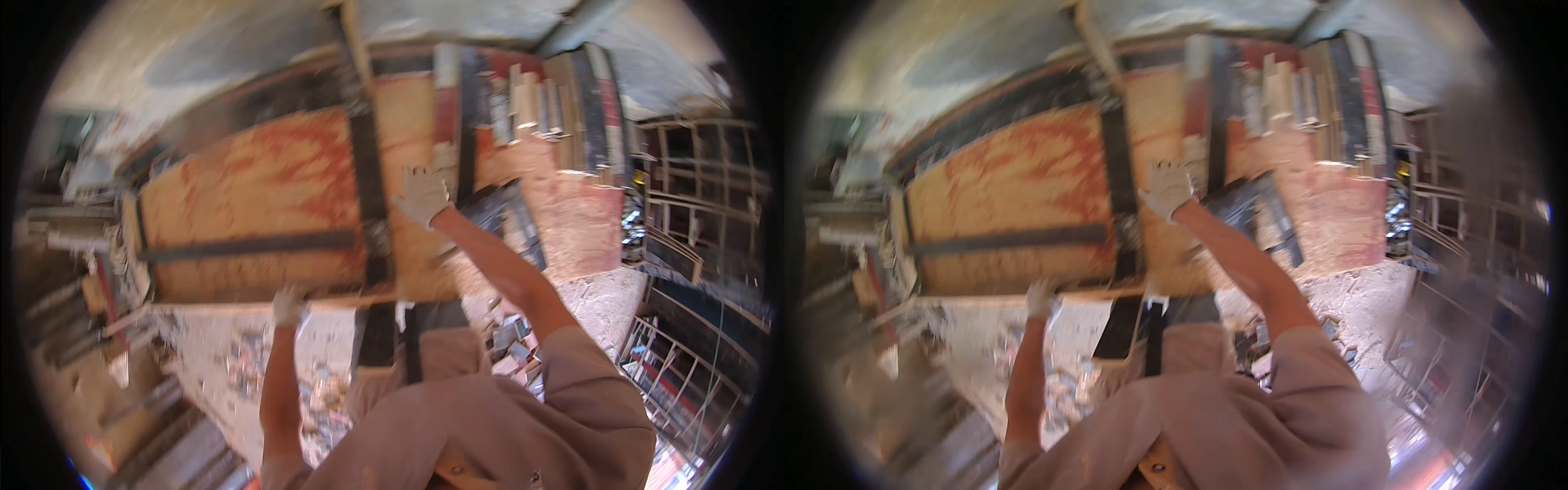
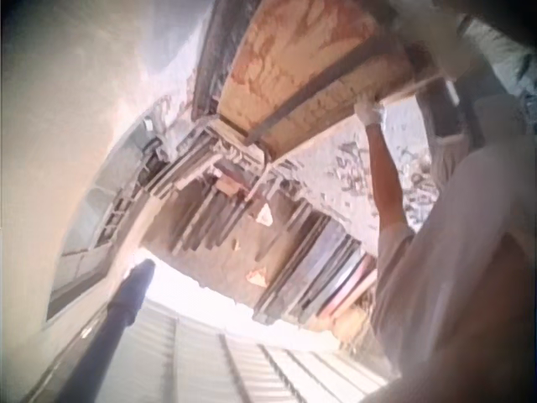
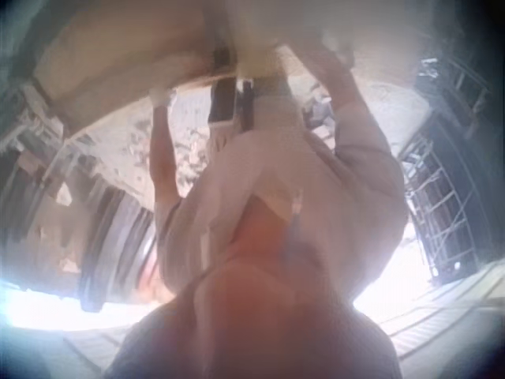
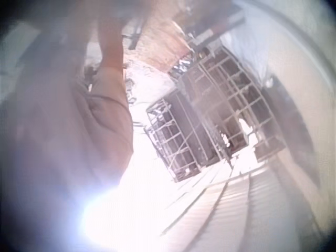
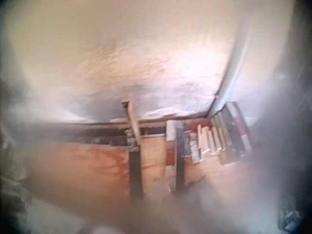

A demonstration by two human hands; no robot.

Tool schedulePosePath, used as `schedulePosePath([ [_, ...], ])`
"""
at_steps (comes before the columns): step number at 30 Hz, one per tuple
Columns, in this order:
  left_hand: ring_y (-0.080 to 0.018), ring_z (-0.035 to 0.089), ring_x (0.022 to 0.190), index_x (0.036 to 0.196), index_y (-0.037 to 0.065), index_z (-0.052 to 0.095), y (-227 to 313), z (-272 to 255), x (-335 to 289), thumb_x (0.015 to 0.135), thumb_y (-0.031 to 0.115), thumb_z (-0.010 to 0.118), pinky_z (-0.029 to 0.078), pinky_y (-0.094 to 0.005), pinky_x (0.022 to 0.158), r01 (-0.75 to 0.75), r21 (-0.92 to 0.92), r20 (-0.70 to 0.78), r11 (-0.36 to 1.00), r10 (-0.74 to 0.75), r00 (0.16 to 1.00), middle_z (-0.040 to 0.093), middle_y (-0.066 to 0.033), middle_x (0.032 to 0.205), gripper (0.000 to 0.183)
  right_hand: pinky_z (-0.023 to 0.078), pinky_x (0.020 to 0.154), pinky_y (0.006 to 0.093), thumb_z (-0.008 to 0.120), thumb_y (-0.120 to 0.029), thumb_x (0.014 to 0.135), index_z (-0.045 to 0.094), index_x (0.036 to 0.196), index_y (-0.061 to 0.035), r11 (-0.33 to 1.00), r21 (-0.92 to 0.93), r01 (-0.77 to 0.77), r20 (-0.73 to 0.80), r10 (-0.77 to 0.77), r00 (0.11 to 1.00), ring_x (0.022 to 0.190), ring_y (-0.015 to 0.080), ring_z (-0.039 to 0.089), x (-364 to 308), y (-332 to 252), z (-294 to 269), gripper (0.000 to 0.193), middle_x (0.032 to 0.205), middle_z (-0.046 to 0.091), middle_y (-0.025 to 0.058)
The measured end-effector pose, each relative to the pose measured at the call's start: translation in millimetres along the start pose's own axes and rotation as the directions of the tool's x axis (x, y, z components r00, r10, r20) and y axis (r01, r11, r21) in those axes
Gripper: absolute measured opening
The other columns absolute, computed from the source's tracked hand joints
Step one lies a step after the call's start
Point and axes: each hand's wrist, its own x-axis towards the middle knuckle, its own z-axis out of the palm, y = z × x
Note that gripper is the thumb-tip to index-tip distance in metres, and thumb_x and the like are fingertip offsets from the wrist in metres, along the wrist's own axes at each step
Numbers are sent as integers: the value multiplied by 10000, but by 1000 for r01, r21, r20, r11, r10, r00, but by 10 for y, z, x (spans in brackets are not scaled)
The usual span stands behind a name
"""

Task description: The person assembles a wooden frame by positioning planks and using a pneumatic nail gun to fasten them together. They repeatedly pick up pieces, align them, and drive nails into the joints.

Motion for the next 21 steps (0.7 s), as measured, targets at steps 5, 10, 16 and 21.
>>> schedulePosePath([
  [5,-264,658,1055,1087,256,742,26,105,-45,822,180,609,519,-430,889,101,-14,160,995,-98,982,712,-33,1070,307,422,1006,498,744,-564,786,444,1399,57,932,-90,350,295,-311,903,1202,344,533,-87,-1088,321,922,1282,587,199],
  [10,-255,665,1042,1052,220,744,117,-26,24,837,192,598,529,-423,871,158,-60,224,986,-141,964,708,-41,1061,261,422,1040,470,846,-410,705,555,1258,35,874,-150,463,414,-370,832,1225,374,526,31,-1497,733,767,1228,619,224],
  [16,-298,643,1103,1247,192,678,187,-188,-19,754,295,758,533,-425,908,154,-213,131,965,-128,983,684,-81,1136,510,461,842,475,827,-320,633,595,939,-52,893,-26,450,23,-449,893,1026,373,547,-133,-1580,-23,468,986,586,174],
  [21,-322,545,1293,1540,96,355,-440,-282,19,897,492,650,453,-429,1072,-1,-989,-72,150,-464,883,529,-168,1424,811,489,705,449,801,-99,685,575,931,-81,839,237,489,-85,-484,871,826,356,598,-472,-1914,-971,335,917,589,124],
])
